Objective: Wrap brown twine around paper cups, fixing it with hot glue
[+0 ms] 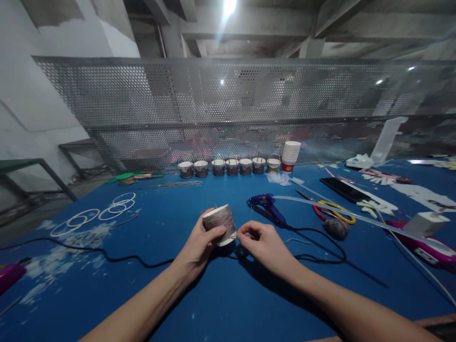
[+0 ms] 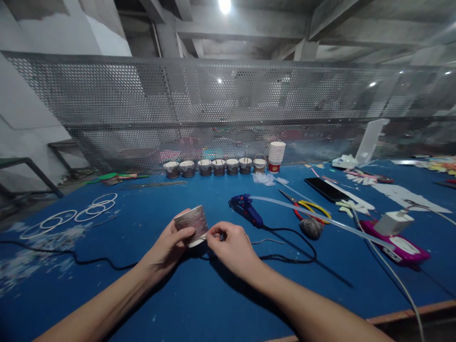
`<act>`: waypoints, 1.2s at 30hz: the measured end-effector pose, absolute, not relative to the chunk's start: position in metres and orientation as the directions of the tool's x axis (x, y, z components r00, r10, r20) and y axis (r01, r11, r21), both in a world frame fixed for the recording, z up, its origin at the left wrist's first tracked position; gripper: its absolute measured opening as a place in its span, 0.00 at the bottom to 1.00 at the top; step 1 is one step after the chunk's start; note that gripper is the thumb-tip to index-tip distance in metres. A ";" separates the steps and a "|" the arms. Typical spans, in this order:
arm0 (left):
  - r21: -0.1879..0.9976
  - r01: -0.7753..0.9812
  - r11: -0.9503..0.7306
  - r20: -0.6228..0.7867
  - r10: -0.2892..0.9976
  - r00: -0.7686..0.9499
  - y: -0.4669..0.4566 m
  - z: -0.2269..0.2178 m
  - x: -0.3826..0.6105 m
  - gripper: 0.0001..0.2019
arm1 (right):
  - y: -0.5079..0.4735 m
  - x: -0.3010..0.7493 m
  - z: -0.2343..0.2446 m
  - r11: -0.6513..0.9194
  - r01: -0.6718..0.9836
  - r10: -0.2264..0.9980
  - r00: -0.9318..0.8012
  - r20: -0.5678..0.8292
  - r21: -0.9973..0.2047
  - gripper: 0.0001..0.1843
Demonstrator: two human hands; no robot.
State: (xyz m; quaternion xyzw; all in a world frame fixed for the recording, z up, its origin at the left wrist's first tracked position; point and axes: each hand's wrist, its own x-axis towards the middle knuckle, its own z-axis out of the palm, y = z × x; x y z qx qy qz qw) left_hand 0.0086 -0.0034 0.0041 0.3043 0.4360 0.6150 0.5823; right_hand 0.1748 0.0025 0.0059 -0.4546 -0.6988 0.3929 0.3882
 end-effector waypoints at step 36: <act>0.869 -0.492 0.053 -0.184 0.958 -0.221 0.009 0.005 -0.002 0.32 | 0.097 0.235 0.002 0.233 0.572 0.964 -0.244 0.108 -0.786 0.08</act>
